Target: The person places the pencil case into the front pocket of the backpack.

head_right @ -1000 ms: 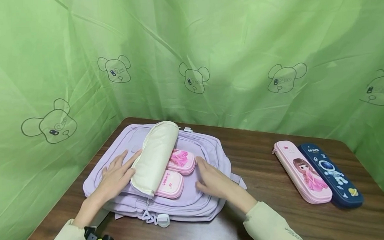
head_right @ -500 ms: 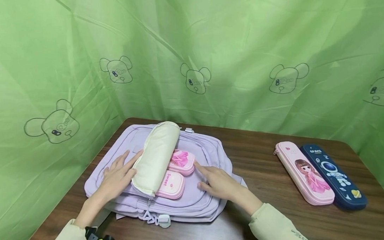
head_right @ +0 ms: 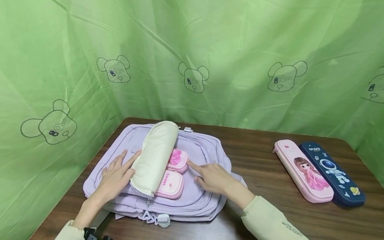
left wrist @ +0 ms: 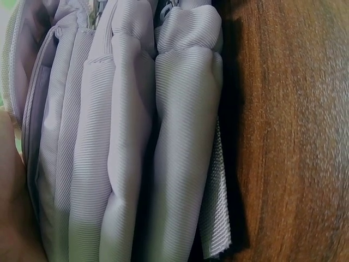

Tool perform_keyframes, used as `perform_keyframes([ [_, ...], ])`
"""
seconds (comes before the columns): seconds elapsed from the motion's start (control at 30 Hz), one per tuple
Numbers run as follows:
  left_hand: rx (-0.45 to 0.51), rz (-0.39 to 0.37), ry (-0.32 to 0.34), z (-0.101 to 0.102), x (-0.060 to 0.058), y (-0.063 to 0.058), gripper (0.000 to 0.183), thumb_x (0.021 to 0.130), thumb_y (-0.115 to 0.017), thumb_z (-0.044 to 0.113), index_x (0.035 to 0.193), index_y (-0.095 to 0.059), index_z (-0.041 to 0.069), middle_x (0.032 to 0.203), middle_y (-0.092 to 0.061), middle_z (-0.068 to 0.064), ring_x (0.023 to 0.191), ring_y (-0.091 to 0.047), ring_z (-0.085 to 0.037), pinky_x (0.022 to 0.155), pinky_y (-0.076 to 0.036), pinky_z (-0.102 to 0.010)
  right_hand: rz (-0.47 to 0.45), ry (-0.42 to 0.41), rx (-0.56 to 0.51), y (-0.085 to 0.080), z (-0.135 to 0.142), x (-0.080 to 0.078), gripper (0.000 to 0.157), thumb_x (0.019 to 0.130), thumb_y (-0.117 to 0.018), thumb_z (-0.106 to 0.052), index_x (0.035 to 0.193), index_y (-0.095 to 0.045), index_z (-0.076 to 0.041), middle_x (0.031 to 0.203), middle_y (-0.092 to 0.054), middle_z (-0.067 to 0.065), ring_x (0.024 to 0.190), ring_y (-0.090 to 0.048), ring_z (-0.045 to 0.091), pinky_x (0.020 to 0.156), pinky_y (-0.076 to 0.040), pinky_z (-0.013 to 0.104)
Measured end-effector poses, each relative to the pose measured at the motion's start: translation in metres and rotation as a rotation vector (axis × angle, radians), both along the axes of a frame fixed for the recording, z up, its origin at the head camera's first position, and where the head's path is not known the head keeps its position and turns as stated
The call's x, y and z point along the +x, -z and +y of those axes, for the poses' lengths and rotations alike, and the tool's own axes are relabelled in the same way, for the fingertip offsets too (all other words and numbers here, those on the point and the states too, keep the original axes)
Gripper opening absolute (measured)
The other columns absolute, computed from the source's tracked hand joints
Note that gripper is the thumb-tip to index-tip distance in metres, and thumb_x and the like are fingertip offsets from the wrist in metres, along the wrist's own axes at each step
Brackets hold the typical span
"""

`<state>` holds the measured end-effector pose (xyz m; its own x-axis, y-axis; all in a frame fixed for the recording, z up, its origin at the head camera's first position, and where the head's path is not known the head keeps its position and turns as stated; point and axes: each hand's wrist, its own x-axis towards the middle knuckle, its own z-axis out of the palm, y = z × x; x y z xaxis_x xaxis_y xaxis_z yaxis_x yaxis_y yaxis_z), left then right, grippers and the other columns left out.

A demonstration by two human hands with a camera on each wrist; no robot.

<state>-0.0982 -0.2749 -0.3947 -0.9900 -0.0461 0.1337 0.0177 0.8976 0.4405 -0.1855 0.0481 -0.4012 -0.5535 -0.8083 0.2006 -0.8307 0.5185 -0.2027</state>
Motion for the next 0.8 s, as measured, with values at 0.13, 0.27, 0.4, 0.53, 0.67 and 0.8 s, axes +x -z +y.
perform_keyframes([
  [0.13, -0.001, 0.009, 0.001, 0.000, 0.000, -0.001, 0.051, 0.096, -0.034, 0.036, 0.146, -0.024, 0.041, 0.153, -0.012, -0.017, 0.135, -0.011, -0.046, 0.091, -0.002, -0.077, 0.000, 0.016, 0.024, -0.004, -0.003, 0.000, 0.056, 0.089, -0.060, -0.021, 0.141, -0.043, -0.013, 0.092, -0.068, 0.005, 0.051, -0.043, 0.006, 0.059, -0.050, 0.035],
  [0.27, -0.008, 0.020, 0.003, -0.001, -0.001, 0.000, 0.051, 0.096, -0.034, 0.036, 0.146, -0.024, 0.041, 0.153, -0.011, -0.017, 0.136, -0.010, -0.045, 0.091, -0.001, -0.078, 0.036, 0.026, 0.040, -0.005, -0.005, 0.000, 0.057, 0.087, -0.062, -0.023, 0.141, -0.044, -0.015, 0.081, -0.067, 0.003, 0.048, -0.040, 0.007, 0.055, -0.048, 0.034],
  [0.4, -0.017, 0.015, 0.006, -0.001, -0.001, 0.002, 0.051, 0.096, -0.034, 0.036, 0.146, -0.023, 0.042, 0.154, -0.009, -0.017, 0.136, -0.007, -0.044, 0.091, -0.001, -0.078, 0.080, 0.027, 0.065, -0.005, -0.009, 0.001, 0.058, 0.085, -0.065, -0.023, 0.139, -0.046, -0.017, 0.058, -0.051, -0.005, 0.046, -0.037, 0.008, 0.049, -0.044, 0.033],
  [0.53, -0.018, 0.018, -0.001, -0.001, 0.001, 0.003, 0.051, 0.096, -0.034, 0.035, 0.146, -0.024, 0.043, 0.153, -0.008, -0.018, 0.137, -0.004, -0.044, 0.091, 0.000, -0.078, 0.111, 0.037, 0.082, -0.007, -0.014, 0.004, 0.059, 0.083, -0.066, -0.024, 0.139, -0.047, -0.018, 0.052, -0.041, -0.007, 0.045, -0.037, 0.010, 0.043, -0.039, 0.032],
  [0.67, -0.025, 0.027, -0.005, -0.001, 0.000, 0.003, 0.051, 0.096, -0.034, 0.035, 0.146, -0.024, 0.042, 0.153, -0.008, -0.019, 0.137, -0.003, -0.045, 0.090, 0.000, -0.078, 0.197, 0.057, 0.123, -0.008, -0.017, 0.006, 0.062, 0.081, -0.069, -0.029, 0.138, -0.048, -0.020, 0.047, -0.033, -0.006, 0.042, -0.033, 0.011, 0.037, -0.032, 0.029],
  [0.8, -0.026, 0.022, -0.005, -0.001, -0.001, 0.004, 0.051, 0.096, -0.034, 0.035, 0.146, -0.024, 0.042, 0.153, -0.008, -0.019, 0.137, -0.003, -0.044, 0.091, -0.001, -0.078, 0.269, 0.076, 0.147, -0.005, -0.018, 0.008, 0.065, 0.078, -0.071, -0.033, 0.137, -0.049, -0.020, 0.045, -0.028, -0.007, 0.041, -0.029, 0.010, 0.035, -0.026, 0.026],
])
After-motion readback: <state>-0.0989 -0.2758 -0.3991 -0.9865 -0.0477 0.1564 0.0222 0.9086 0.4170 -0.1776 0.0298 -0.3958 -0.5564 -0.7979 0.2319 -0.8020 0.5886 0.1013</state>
